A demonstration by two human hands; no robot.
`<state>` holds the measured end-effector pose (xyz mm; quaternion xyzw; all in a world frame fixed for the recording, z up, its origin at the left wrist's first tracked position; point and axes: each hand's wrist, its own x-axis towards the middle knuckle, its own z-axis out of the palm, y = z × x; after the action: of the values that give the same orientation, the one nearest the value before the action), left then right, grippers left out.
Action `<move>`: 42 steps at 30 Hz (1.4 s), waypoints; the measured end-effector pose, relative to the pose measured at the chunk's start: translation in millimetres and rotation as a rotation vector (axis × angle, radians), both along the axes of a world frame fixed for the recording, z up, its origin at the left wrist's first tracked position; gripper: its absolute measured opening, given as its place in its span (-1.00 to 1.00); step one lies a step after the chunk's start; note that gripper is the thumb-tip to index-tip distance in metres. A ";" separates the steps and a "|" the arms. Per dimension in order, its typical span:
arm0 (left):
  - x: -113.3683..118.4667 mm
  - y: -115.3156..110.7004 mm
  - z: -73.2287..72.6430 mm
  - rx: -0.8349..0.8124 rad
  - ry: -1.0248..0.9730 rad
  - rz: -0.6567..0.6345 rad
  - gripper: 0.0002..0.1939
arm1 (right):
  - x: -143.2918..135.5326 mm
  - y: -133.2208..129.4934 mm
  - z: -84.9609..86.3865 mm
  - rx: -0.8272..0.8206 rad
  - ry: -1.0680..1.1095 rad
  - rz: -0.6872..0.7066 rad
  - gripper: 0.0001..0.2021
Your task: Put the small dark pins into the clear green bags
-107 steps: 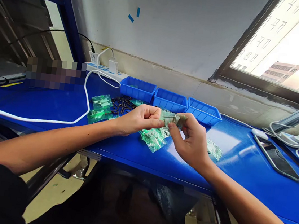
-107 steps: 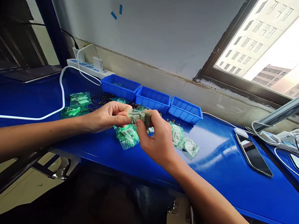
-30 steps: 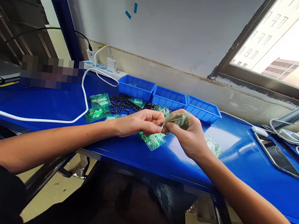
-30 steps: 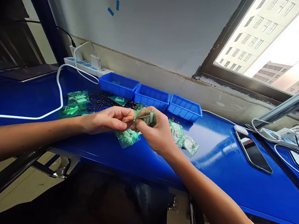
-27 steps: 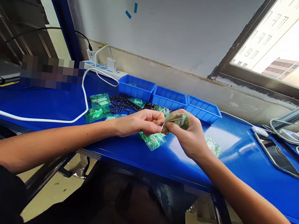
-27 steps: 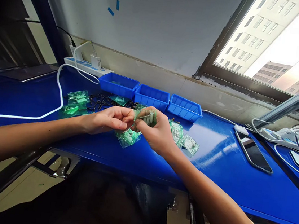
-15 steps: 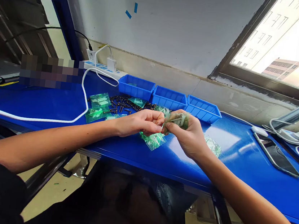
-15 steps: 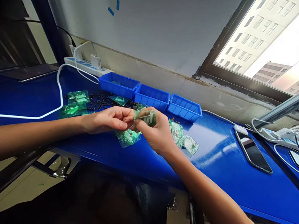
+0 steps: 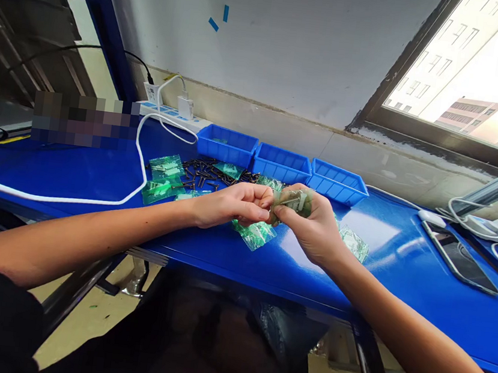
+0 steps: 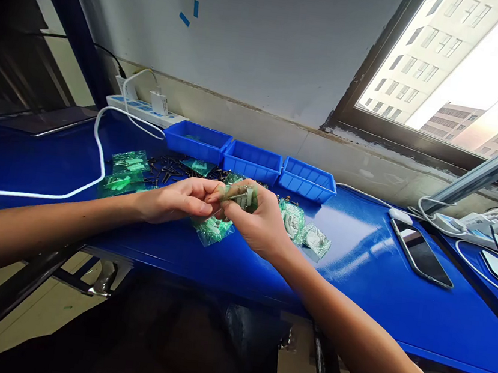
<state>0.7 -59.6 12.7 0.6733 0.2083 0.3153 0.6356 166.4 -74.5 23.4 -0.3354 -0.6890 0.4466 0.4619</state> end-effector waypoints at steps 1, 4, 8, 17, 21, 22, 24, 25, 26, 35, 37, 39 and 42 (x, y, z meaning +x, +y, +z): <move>0.1 -0.2 0.1 -0.004 0.001 0.003 -0.70 | -0.3 0.1 -0.2 -0.003 0.000 -0.014 -0.95; 0.6 -0.7 0.4 -0.017 0.003 0.007 -0.71 | -0.7 0.8 -0.8 -0.015 0.000 -0.045 -0.95; 0.6 -0.3 0.4 -0.027 -0.004 -0.001 -0.71 | -0.2 1.6 -1.5 -0.019 -0.004 -0.054 -0.94; -0.2 0.4 -0.1 -0.022 -0.025 -0.019 -0.72 | 0.0 1.1 -1.0 -0.015 0.017 -0.044 -0.95; -0.4 0.6 -1.0 -0.020 -0.031 -0.028 -0.72 | -0.3 0.8 -0.5 -0.021 0.021 -0.045 -0.95; -0.4 0.7 -1.1 -0.021 -0.032 -0.029 -0.72 | -0.4 0.7 -0.3 -0.022 0.022 -0.047 -0.95; -0.4 1.0 -1.2 -0.020 -0.032 -0.027 -0.72 | -0.5 0.3 -0.1 -0.020 0.025 -0.052 -0.95; -0.4 1.1 -1.2 -0.017 -0.030 -0.027 -0.72 | -0.5 0.1 -0.1 -0.019 0.026 -0.054 -0.95; -0.4 1.2 -1.2 -0.014 -0.028 -0.029 -0.72 | -0.5 0.0 0.0 -0.018 0.025 -0.057 -0.95; -1.1 1.1 -2.1 -0.011 -0.029 -0.024 -0.72 | -0.2 1.2 -1.1 -0.009 0.017 -0.065 -0.95; -1.0 1.2 -2.2 -0.010 -0.025 -0.023 -0.72 | 0.0 1.5 -1.6 0.001 0.020 -0.065 -0.95; -0.9 1.3 -2.4 -0.010 -0.021 -0.016 -0.72 | 0.1 1.7 -1.9 0.007 0.022 -0.064 -0.95; -0.9 1.6 -2.5 -0.007 -0.013 -0.006 -0.72 | 0.1 1.7 -1.9 0.005 0.013 -0.069 -0.95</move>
<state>-0.2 -58.0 10.2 0.6696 0.2032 0.3168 0.6403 166.5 -72.8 21.5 -0.3550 -0.6752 0.4308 0.4822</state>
